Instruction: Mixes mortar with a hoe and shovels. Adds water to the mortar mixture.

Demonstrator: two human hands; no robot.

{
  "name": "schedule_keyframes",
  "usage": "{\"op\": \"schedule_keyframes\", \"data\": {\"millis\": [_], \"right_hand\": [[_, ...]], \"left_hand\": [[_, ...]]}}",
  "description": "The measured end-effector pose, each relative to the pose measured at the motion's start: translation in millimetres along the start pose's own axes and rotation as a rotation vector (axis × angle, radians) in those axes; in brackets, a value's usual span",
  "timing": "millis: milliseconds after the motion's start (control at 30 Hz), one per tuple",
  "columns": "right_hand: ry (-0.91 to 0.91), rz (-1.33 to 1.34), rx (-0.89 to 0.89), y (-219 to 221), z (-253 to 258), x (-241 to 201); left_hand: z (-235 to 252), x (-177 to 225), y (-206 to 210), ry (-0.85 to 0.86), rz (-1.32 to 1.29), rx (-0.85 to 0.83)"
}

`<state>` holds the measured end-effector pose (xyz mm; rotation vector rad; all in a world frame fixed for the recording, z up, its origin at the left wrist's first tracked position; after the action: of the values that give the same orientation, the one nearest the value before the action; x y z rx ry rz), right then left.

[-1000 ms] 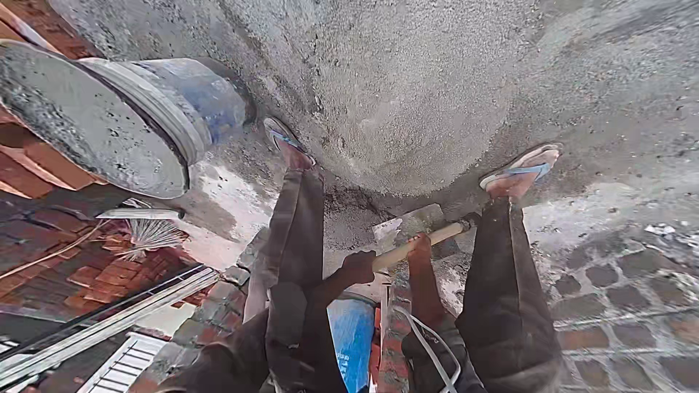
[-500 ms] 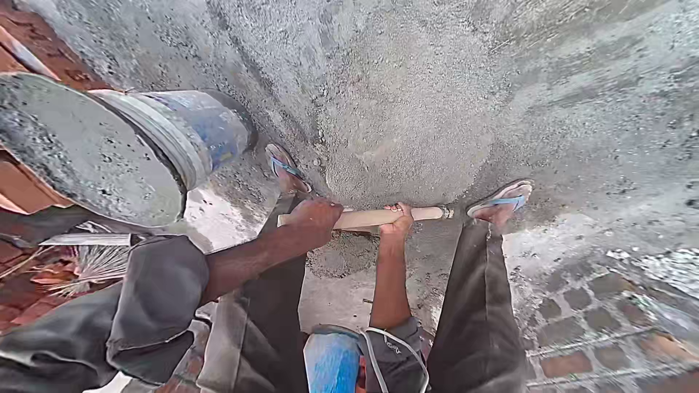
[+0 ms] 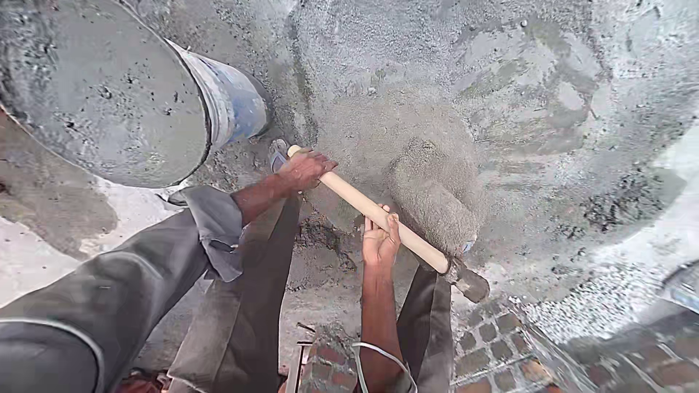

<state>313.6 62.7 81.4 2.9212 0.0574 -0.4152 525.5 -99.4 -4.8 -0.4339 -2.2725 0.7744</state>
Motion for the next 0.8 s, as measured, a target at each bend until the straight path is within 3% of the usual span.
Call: {"op": "schedule_keyframes", "data": {"millis": [133,267,367,467,567,633,733,800], "right_hand": [[-0.095,-0.307,-0.045,-14.9,-14.7,-23.7],[-0.234,-0.620,-0.223,-52.2,-46.0,-92.5],[-0.440,-0.587,-0.312,-37.5,-42.9,-162.6],[-0.511,-0.544,-0.245,0.3,-37.9,-220.9],[-0.485,-0.615,-0.453,34.2,-51.8,-266.2],[-0.564,-0.725,-0.445,51.2,-77.3,-301.3],[-0.765,-0.822,-0.278,97.6,-32.6,-302.6],[-0.748,-0.837,-0.218,97.8,37.4,-262.2]], "left_hand": [[-19.8,33.5,64.1,-0.160,-0.173,0.046],[-40.3,125.4,114.4,-0.263,-0.507,-0.003],[-33.0,186.9,145.0,-0.458,-0.702,-0.025],[-33.8,263.8,138.0,-0.585,-0.859,-0.060],[-38.0,329.8,99.2,-0.460,-1.011,-0.071],[-34.7,380.9,73.0,-0.428,-1.078,-0.073],[35.2,348.8,56.8,-0.442,-1.008,0.029],[71.8,287.2,89.6,-0.485,-0.949,0.016]]}}
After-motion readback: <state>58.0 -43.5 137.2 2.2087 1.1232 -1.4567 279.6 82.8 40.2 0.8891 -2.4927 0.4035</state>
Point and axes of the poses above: each hand's wrist, its own z-axis towards the middle knuckle, its own y-axis out of the palm, x = y × z, the point moved 4 cm from there along z, towards the middle knuckle, and after that the axes turned 6 degrees about -z, right-handed, at the moved point
